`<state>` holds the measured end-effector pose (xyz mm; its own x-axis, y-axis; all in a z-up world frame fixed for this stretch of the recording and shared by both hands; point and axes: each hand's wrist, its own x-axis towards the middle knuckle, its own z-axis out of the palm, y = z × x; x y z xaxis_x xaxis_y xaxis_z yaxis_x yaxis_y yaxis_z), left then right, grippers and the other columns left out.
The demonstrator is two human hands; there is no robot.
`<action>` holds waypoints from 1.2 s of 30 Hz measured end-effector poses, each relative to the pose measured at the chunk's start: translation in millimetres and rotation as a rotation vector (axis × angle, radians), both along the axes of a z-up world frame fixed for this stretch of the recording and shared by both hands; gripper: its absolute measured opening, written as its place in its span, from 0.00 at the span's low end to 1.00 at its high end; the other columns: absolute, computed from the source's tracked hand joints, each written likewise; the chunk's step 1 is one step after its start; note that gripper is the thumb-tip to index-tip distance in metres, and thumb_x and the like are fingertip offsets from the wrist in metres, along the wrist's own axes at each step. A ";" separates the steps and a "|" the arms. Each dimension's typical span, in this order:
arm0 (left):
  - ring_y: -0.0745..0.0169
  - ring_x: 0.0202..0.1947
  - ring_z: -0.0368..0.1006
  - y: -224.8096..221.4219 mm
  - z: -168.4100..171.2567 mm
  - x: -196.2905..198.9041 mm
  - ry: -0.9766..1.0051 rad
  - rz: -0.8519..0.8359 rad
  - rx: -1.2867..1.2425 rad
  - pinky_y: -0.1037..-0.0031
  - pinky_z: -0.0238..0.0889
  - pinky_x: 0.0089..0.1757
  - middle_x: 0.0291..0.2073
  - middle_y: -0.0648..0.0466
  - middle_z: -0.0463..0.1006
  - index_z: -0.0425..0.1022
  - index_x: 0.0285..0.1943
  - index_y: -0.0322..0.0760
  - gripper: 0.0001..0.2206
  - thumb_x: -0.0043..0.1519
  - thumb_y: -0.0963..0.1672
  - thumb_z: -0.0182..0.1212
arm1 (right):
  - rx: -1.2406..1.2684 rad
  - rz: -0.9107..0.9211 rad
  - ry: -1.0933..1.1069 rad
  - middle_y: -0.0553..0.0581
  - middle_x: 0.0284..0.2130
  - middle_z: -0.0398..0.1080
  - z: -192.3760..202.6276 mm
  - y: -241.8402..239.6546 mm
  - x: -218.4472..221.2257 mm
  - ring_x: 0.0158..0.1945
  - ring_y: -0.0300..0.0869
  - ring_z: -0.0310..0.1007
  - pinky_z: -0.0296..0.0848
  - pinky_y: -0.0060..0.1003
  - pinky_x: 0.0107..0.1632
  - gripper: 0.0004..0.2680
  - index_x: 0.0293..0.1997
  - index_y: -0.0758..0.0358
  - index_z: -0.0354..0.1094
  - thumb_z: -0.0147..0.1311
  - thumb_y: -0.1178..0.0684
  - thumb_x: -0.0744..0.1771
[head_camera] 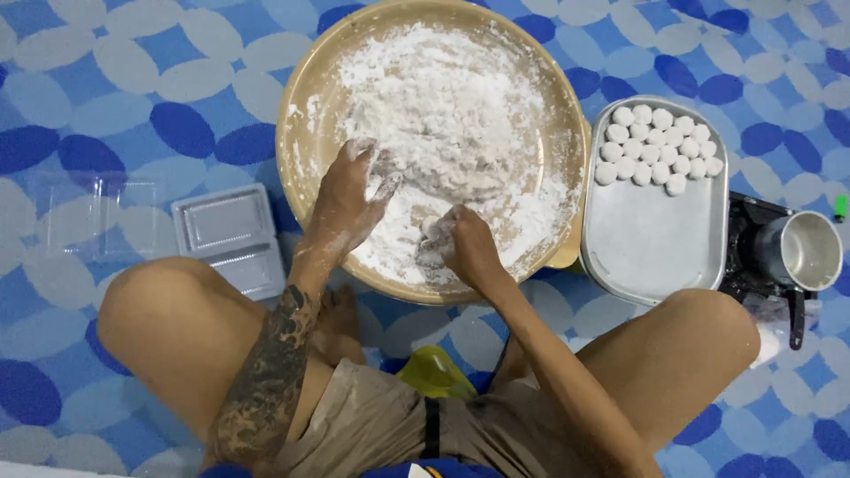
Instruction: The person is pinching off small pieces of dough from a large bowl, rolling them into balls between their palms, and placing them onto a metal tray.
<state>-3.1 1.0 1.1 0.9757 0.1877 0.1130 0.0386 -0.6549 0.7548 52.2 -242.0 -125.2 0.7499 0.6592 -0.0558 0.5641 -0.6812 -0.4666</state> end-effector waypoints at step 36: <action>0.23 0.55 0.70 2.8 7.7 -8.5 0.105 0.000 0.038 0.43 0.66 0.53 0.56 0.31 0.70 0.74 0.58 0.30 0.17 0.63 0.44 0.63 | 0.204 -0.065 0.002 0.62 0.28 0.74 31.5 16.5 -1.9 0.34 0.57 0.79 0.79 0.45 0.34 0.07 0.41 0.64 0.76 0.65 0.59 0.61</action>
<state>-11.5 3.8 8.8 0.9826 0.1849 0.0173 0.1158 -0.6831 0.7211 50.2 -225.5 -93.7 0.7910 0.6076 0.0717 0.5210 -0.6074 -0.5996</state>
